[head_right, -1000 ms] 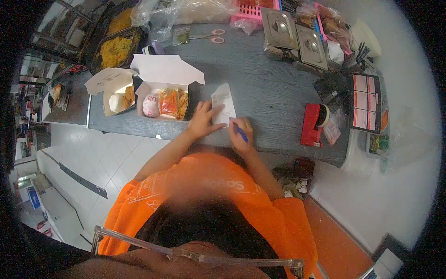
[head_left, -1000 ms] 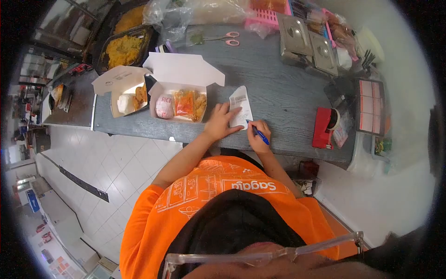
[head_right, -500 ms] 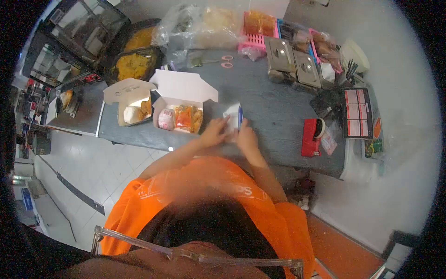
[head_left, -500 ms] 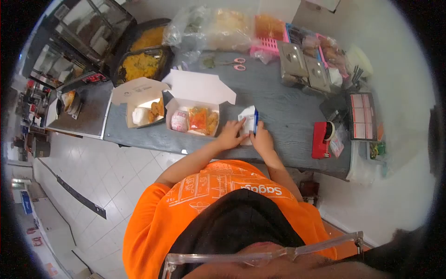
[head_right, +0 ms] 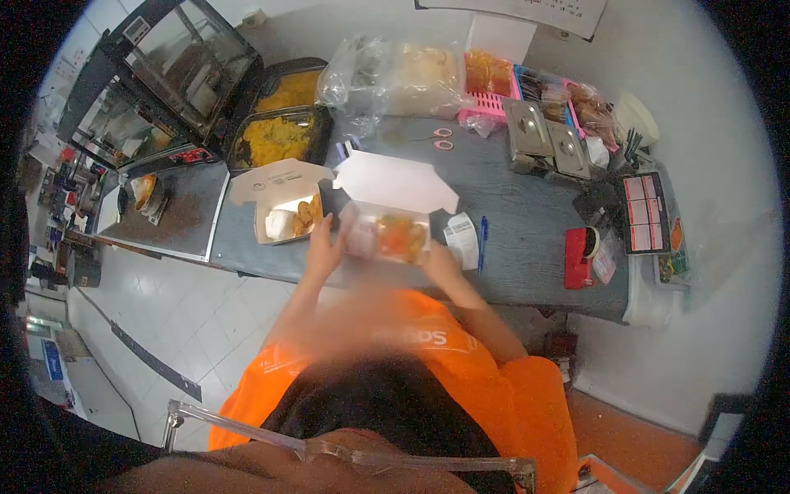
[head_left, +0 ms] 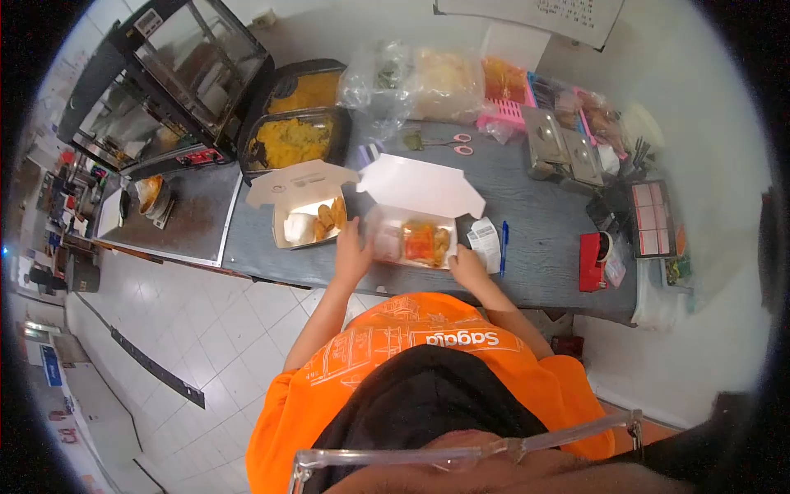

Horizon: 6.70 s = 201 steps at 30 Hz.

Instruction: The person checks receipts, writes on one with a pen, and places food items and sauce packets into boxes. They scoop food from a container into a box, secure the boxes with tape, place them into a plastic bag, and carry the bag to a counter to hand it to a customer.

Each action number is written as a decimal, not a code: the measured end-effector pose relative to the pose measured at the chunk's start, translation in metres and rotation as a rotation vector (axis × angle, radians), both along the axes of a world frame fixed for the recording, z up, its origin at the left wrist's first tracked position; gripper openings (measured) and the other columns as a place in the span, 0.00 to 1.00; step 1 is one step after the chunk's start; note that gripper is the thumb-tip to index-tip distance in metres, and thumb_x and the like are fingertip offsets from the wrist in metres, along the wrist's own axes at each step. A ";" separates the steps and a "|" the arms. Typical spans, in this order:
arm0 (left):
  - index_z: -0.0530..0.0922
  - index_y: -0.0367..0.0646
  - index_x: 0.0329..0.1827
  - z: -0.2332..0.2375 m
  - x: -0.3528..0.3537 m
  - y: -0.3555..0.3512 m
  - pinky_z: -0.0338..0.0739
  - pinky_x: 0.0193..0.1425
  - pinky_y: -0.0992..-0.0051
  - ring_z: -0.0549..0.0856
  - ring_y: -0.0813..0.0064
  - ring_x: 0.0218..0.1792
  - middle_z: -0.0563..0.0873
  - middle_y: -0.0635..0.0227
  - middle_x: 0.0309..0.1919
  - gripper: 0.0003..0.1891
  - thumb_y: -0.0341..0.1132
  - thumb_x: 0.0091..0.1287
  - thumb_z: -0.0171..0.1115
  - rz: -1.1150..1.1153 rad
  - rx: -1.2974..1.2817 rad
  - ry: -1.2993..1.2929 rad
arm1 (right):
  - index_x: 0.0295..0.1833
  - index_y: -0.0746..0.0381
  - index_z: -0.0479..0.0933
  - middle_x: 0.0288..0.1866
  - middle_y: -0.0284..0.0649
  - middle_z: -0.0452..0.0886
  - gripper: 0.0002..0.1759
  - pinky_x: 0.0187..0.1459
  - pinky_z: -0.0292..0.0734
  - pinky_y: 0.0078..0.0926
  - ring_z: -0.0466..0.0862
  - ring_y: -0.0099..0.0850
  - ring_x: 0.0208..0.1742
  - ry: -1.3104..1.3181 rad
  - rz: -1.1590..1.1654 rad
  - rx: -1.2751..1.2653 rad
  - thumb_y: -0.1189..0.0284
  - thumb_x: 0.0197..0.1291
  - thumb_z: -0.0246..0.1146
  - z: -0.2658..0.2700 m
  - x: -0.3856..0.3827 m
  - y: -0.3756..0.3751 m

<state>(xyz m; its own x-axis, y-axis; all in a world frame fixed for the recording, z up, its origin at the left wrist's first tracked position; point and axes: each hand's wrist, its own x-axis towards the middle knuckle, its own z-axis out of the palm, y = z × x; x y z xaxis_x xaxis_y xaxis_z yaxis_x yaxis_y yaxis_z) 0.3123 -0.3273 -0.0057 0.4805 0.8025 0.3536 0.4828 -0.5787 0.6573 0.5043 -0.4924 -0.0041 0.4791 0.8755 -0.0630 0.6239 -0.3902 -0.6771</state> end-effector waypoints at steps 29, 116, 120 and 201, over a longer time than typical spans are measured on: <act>0.61 0.41 0.60 0.064 0.028 0.028 0.70 0.46 0.64 0.73 0.55 0.44 0.74 0.54 0.44 0.36 0.31 0.44 0.66 -0.233 0.248 0.094 | 0.53 0.60 0.68 0.47 0.45 0.69 0.25 0.54 0.61 0.39 0.66 0.47 0.51 -0.337 -0.200 0.491 0.71 0.46 0.62 0.059 0.034 0.015; 0.61 0.38 0.57 -0.044 -0.020 -0.061 0.39 0.60 0.40 0.53 0.50 0.65 0.58 0.51 0.63 0.37 0.56 0.51 0.57 -0.319 0.349 0.408 | 0.53 0.62 0.68 0.53 0.49 0.72 0.28 0.50 0.69 0.32 0.74 0.42 0.53 0.526 -0.181 0.667 0.74 0.43 0.65 0.004 0.122 0.071; 0.67 0.39 0.53 0.001 -0.003 -0.065 0.45 0.59 0.45 0.61 0.57 0.60 0.66 0.55 0.57 0.39 0.63 0.47 0.56 -0.350 0.134 0.644 | 0.56 0.59 0.66 0.52 0.50 0.70 0.33 0.52 0.66 0.38 0.72 0.43 0.52 0.007 -0.339 0.446 0.67 0.41 0.68 -0.019 0.146 0.056; 0.72 0.43 0.50 0.007 0.005 -0.076 0.59 0.59 0.62 0.62 0.61 0.62 0.67 0.66 0.60 0.19 0.41 0.56 0.54 -0.250 0.173 0.350 | 0.55 0.61 0.60 0.26 0.37 0.78 0.28 0.30 0.71 0.27 0.77 0.26 0.26 0.624 0.099 0.357 0.80 0.46 0.61 -0.032 0.032 0.163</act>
<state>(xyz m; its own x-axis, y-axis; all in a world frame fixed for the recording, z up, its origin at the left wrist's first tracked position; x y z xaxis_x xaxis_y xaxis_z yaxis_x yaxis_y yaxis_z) 0.3170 -0.4030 0.0016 0.7659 0.5905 0.2546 0.4903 -0.7924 0.3628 0.5361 -0.3291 -0.0361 0.3642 0.9313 -0.0011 0.1005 -0.0405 -0.9941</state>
